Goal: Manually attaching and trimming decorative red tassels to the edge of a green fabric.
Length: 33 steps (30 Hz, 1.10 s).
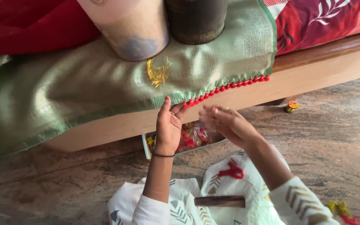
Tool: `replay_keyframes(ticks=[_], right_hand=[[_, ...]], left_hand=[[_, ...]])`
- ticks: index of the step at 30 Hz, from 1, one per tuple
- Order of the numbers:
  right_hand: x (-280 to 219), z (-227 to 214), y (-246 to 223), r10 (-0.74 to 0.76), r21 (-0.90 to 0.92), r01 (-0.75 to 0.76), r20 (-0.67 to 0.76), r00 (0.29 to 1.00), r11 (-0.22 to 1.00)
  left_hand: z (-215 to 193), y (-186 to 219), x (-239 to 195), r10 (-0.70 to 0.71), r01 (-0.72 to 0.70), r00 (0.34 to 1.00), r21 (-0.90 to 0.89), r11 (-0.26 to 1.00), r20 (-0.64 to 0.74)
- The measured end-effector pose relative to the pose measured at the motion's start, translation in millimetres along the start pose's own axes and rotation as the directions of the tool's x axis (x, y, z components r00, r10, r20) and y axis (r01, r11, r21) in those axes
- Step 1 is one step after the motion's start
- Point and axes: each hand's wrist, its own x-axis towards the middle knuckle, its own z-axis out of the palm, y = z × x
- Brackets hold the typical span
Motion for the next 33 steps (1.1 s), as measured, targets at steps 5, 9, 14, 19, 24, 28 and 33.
replay_keyframes(ticks=[5,9,14,19,24,28,33], right_hand=[[15,30,-15,0.006,0.470,-0.026,0.043,0.999,0.882],[30,37,-2,-0.001,0.559,-0.001,0.003,1.000,0.829],[43,39,2,0.007,0.702,0.056,-0.087,0.996,0.710],[42,41,-24,0.133,0.755,0.134,-0.282,0.950,0.641],[31,6,-24,0.064,0.824,0.251,-0.327,0.943,0.509],[19,-1,-36,0.047,0.851,0.257,-0.312,0.949,0.458],[18,-6,-32,0.065,0.864,0.238,-0.295,0.953,0.443]], left_hand=[[-13,-13,-2,0.010,0.019,0.996,0.335,0.942,-0.085],[1,-4,-10,0.091,-0.071,0.996,0.439,0.896,-0.023],[11,3,-22,0.352,-0.256,0.933,0.831,0.494,0.078],[2,-27,-20,0.347,-0.273,0.938,0.572,0.773,-0.021],[14,-20,-22,0.080,-0.072,0.992,0.087,0.994,-0.095],[5,-24,-15,-0.079,0.072,0.995,-0.111,0.991,-0.067],[14,-26,-13,-0.057,0.061,0.998,0.108,0.992,-0.039]])
